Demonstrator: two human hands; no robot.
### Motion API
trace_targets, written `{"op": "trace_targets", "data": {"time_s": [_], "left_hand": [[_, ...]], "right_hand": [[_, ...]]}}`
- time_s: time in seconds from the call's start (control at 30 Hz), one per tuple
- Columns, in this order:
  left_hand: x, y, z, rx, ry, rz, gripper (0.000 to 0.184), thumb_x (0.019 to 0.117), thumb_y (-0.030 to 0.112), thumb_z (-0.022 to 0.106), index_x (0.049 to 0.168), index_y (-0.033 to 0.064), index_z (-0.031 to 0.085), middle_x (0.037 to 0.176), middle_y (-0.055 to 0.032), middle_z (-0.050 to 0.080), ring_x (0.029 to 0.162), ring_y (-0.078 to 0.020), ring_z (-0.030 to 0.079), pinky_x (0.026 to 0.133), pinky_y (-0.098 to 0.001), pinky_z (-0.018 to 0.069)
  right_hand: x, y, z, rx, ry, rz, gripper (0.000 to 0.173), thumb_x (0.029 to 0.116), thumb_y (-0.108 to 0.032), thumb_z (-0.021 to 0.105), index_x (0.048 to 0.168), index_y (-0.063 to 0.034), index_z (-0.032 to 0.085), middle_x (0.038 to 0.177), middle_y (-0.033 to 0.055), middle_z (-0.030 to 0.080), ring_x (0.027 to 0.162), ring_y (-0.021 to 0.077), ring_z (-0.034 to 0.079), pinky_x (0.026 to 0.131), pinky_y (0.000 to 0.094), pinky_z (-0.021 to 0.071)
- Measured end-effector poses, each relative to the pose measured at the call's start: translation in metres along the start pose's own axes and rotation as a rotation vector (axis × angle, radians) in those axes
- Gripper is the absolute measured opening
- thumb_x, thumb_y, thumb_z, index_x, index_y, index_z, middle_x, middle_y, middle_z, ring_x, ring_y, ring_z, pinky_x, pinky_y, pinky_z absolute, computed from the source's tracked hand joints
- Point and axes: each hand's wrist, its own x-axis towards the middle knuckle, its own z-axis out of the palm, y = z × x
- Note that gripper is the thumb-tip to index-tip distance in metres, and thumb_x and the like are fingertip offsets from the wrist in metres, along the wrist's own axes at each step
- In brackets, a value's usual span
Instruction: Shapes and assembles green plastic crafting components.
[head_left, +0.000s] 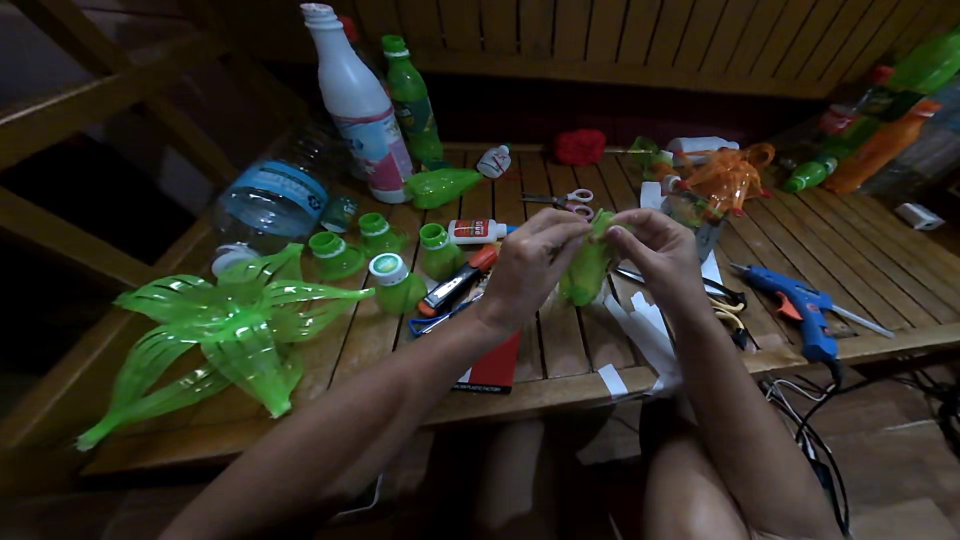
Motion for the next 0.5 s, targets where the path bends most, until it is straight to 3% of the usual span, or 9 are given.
{"op": "trace_targets", "data": {"time_s": [0.13, 0.2, 0.3, 0.5], "left_hand": [[0.002, 0.008, -0.004, -0.119, -0.014, -0.199, 0.022, 0.1020, 0.013, 0.061, 0.117, -0.0006, 0.070, 0.110, -0.0096, 0.070, 0.095, -0.0068, 0.068, 0.083, -0.0194, 0.0572], [0.003, 0.015, -0.007, -0.201, -0.074, -0.316, 0.022, 0.1003, 0.016, 0.065, 0.117, 0.0012, 0.067, 0.105, -0.0063, 0.069, 0.087, -0.0055, 0.068, 0.075, -0.0199, 0.0571], [0.004, 0.019, -0.008, -0.264, -0.160, -0.443, 0.023, 0.0957, 0.015, 0.072, 0.115, 0.0035, 0.066, 0.099, -0.0029, 0.069, 0.082, -0.0039, 0.067, 0.072, -0.0195, 0.0557], [0.004, 0.023, -0.008, -0.299, -0.196, -0.541, 0.017, 0.0961, 0.014, 0.072, 0.110, 0.0044, 0.067, 0.094, -0.0005, 0.069, 0.073, -0.0001, 0.063, 0.066, -0.0151, 0.0526]], "right_hand": [[0.000, -0.001, 0.000, -0.016, 0.014, 0.005, 0.011, 0.0987, -0.003, 0.064, 0.109, -0.0038, 0.067, 0.088, -0.0043, 0.073, 0.071, -0.0012, 0.067, 0.066, 0.0161, 0.0574], [0.000, 0.000, 0.000, -0.007, 0.015, -0.006, 0.011, 0.0985, -0.003, 0.064, 0.109, -0.0041, 0.067, 0.087, -0.0052, 0.072, 0.070, -0.0014, 0.066, 0.066, 0.0158, 0.0575], [0.001, 0.003, -0.001, -0.003, 0.006, -0.031, 0.012, 0.0980, -0.002, 0.064, 0.109, -0.0036, 0.067, 0.089, -0.0046, 0.072, 0.072, -0.0009, 0.067, 0.067, 0.0166, 0.0581], [0.001, 0.005, 0.002, 0.004, -0.011, -0.051, 0.012, 0.0961, -0.001, 0.065, 0.108, -0.0024, 0.067, 0.088, -0.0048, 0.069, 0.072, -0.0012, 0.065, 0.067, 0.0171, 0.0583]]}}
